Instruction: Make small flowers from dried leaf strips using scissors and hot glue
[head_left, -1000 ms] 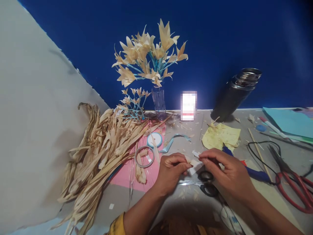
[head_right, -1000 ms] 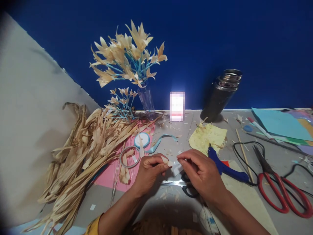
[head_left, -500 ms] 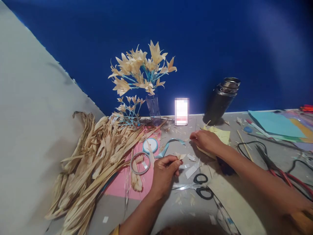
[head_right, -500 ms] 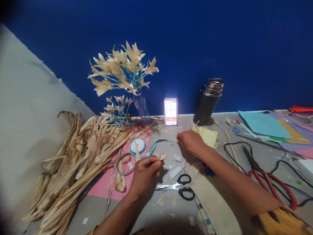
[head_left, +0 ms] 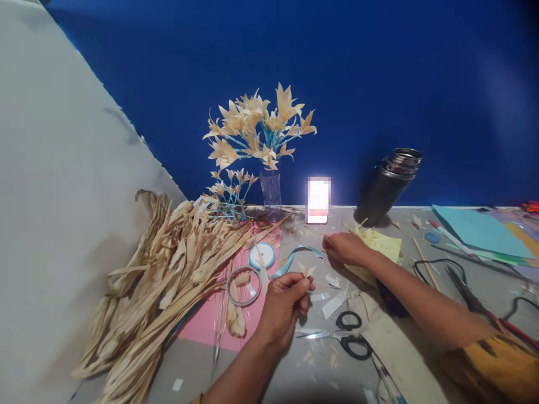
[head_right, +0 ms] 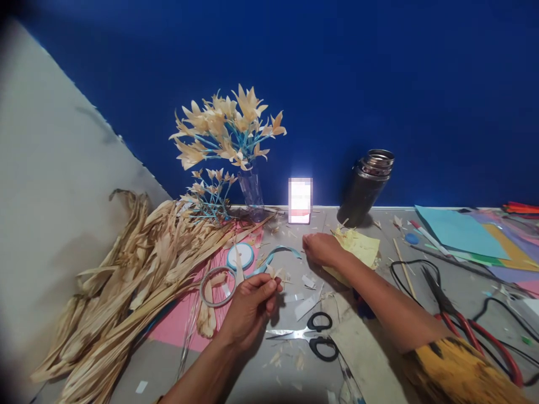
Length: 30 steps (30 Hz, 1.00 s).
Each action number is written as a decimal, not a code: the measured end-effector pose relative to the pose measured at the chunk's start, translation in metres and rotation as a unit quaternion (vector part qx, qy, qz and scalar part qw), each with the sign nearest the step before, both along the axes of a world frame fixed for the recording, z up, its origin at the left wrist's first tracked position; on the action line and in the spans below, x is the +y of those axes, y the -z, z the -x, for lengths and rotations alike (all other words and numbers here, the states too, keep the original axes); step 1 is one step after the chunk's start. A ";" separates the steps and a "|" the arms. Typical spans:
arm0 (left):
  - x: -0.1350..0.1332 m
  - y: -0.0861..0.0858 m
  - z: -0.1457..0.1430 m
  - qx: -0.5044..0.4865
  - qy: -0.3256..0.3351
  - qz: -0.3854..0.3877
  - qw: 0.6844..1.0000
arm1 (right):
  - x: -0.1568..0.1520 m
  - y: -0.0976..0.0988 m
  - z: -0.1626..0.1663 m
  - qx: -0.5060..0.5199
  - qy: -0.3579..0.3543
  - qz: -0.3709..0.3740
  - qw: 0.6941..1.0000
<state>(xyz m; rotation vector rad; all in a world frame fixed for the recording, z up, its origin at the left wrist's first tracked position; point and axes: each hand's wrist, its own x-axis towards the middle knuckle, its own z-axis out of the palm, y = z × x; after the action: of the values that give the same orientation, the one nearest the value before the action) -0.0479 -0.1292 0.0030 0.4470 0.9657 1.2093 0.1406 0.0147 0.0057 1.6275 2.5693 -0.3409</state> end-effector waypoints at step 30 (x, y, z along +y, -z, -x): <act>0.019 -0.012 -0.043 0.101 -0.028 -0.054 0.993 | -0.141 0.027 -0.116 0.133 0.021 -0.317 0.939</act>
<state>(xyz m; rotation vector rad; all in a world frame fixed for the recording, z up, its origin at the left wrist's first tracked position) -0.0049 -0.1105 0.0152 0.6424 1.0947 1.2896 0.2570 -0.1259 -0.0211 1.9274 3.0636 0.3375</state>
